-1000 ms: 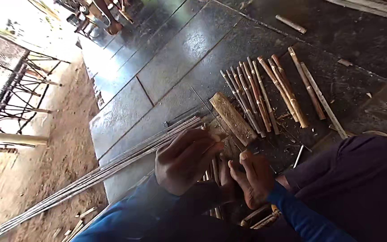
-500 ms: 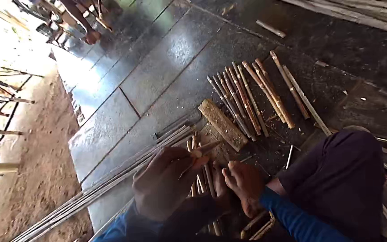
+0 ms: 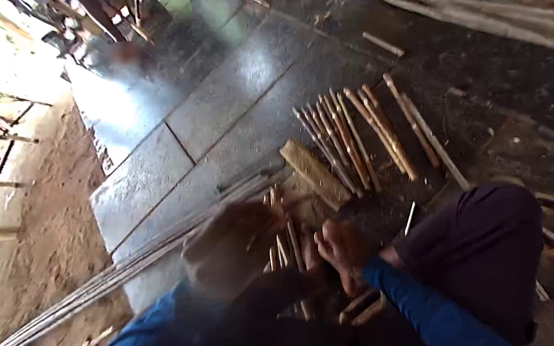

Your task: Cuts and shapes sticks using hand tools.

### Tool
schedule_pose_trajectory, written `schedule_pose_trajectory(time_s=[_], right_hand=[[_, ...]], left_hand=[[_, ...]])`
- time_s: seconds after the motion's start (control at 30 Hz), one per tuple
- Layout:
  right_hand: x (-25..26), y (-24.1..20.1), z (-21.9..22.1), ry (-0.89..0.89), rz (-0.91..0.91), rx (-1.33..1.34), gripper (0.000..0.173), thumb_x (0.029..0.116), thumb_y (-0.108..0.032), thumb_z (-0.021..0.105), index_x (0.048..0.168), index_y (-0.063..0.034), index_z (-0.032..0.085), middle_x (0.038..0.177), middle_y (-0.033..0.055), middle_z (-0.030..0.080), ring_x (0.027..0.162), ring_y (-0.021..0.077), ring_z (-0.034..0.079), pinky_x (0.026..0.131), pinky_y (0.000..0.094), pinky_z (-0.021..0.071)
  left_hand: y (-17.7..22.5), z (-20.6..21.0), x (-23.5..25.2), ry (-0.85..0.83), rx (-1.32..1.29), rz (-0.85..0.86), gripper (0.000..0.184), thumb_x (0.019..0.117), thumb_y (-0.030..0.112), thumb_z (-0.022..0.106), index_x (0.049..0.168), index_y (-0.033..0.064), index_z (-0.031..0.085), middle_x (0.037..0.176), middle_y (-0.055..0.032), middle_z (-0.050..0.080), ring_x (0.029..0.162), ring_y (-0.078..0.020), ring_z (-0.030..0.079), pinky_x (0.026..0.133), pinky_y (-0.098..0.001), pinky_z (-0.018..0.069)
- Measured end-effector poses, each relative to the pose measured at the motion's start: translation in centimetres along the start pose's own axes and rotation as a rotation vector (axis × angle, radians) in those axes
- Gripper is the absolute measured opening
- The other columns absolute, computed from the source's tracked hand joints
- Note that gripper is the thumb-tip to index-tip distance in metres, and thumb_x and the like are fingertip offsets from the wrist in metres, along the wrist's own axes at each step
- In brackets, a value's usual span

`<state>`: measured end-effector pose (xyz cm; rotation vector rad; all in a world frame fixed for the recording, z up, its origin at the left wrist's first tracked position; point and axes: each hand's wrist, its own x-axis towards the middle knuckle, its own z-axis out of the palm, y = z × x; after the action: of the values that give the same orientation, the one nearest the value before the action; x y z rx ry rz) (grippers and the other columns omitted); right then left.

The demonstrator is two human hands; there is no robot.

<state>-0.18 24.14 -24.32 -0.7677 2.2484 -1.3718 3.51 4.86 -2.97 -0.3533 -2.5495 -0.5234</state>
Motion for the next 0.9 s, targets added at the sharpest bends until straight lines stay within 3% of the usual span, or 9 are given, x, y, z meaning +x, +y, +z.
schedule_pose_trajectory(time_s=[0.07,0.17,0.27,0.37,0.47,0.57,0.67,0.77,0.9], right_hand=[[-0.3,0.2,0.1,-0.052,0.139,0.032,0.059,0.1084,-0.054,0.031,0.094,-0.0114,0.069,0.074,0.0068,0.065,0.072,0.0238,0.067,0.067,0.0496,0.0562],[1.1,-0.2,-0.4,0.041,-0.065,0.01,0.051,0.1097,-0.049,0.032,0.097,-0.0145,0.067,0.073,0.0019,0.064,0.07,0.0172,0.067,0.062,0.0431,0.0572],[-0.4,0.4,1.0,0.018,0.091,0.042,0.052,0.1084,-0.052,0.034,0.093,-0.0162,0.069,0.074,0.0027,0.065,0.071,0.0195,0.067,0.064,0.0483,0.0571],[1.3,-0.1,-0.4,0.098,-0.114,0.011,0.054,0.1098,-0.05,0.029,0.091,-0.0148,0.066,0.071,0.0009,0.063,0.066,0.016,0.066,0.058,0.042,0.0564],[0.2,-0.2,0.4,0.052,0.078,0.016,0.062,0.1081,-0.056,0.024,0.09,-0.0151,0.066,0.071,0.0038,0.063,0.069,0.0216,0.066,0.061,0.049,0.0551],[1.4,-0.1,-0.3,0.129,-0.121,0.053,0.061,0.109,-0.055,0.022,0.09,-0.0147,0.064,0.067,0.0002,0.059,0.061,0.0159,0.063,0.053,0.041,0.054],[0.4,0.4,0.7,0.054,0.084,0.064,0.061,0.108,-0.058,0.025,0.09,-0.0157,0.065,0.07,0.0021,0.061,0.066,0.0194,0.065,0.06,0.0469,0.0554],[1.5,0.0,-0.3,0.115,-0.098,0.047,0.059,0.1089,-0.055,0.024,0.092,-0.0155,0.064,0.067,-0.001,0.059,0.061,0.0149,0.063,0.053,0.0405,0.054],[1.1,0.0,-0.4,-0.003,0.138,0.019,0.053,0.1078,-0.052,0.035,0.098,-0.0126,0.069,0.079,0.0062,0.067,0.077,0.0229,0.068,0.07,0.0487,0.0575]], left_hand=[[0.2,-0.1,0.2,-0.005,0.001,0.004,0.012,0.0917,0.013,0.074,0.098,0.0028,0.075,0.107,-0.0116,0.074,0.099,-0.0171,0.072,0.086,-0.0327,0.0617],[-1.0,0.3,0.7,0.03,0.003,0.025,0.013,0.0912,0.013,0.075,0.101,0.0047,0.076,0.107,-0.0099,0.074,0.099,-0.0172,0.072,0.086,-0.0328,0.062],[-0.4,-0.2,0.0,-0.01,-0.007,0.018,0.015,0.0919,0.01,0.074,0.105,0.0022,0.076,0.111,-0.0137,0.073,0.102,-0.0205,0.072,0.088,-0.0357,0.0615],[-0.8,0.3,0.8,0.0,-0.009,0.026,0.013,0.0927,0.01,0.072,0.105,0.0069,0.076,0.111,-0.0112,0.073,0.101,-0.0185,0.071,0.087,-0.0335,0.0616],[-0.3,-0.3,0.3,-0.026,-0.012,0.009,0.014,0.0922,0.007,0.072,0.106,0.0057,0.077,0.112,-0.0137,0.071,0.101,-0.0213,0.069,0.087,-0.0363,0.0602],[-1.0,0.2,1.0,0.004,0.005,0.024,0.014,0.0918,0.007,0.072,0.105,0.0076,0.077,0.109,-0.0122,0.071,0.099,-0.0199,0.069,0.086,-0.0345,0.0595],[-0.5,-0.1,0.6,-0.023,-0.012,0.039,0.015,0.0917,0.006,0.071,0.105,0.0057,0.077,0.109,-0.0136,0.072,0.1,-0.0227,0.07,0.087,-0.038,0.0605],[-0.8,0.2,1.2,-0.006,-0.006,0.049,0.014,0.0918,0.006,0.07,0.103,0.0073,0.077,0.109,-0.0119,0.073,0.099,-0.0208,0.071,0.084,-0.0359,0.0613],[-0.7,0.0,1.3,-0.005,-0.03,0.038,0.011,0.0898,0.009,0.073,0.1,0.0061,0.078,0.11,-0.0125,0.074,0.101,-0.0211,0.072,0.086,-0.0364,0.0621]])
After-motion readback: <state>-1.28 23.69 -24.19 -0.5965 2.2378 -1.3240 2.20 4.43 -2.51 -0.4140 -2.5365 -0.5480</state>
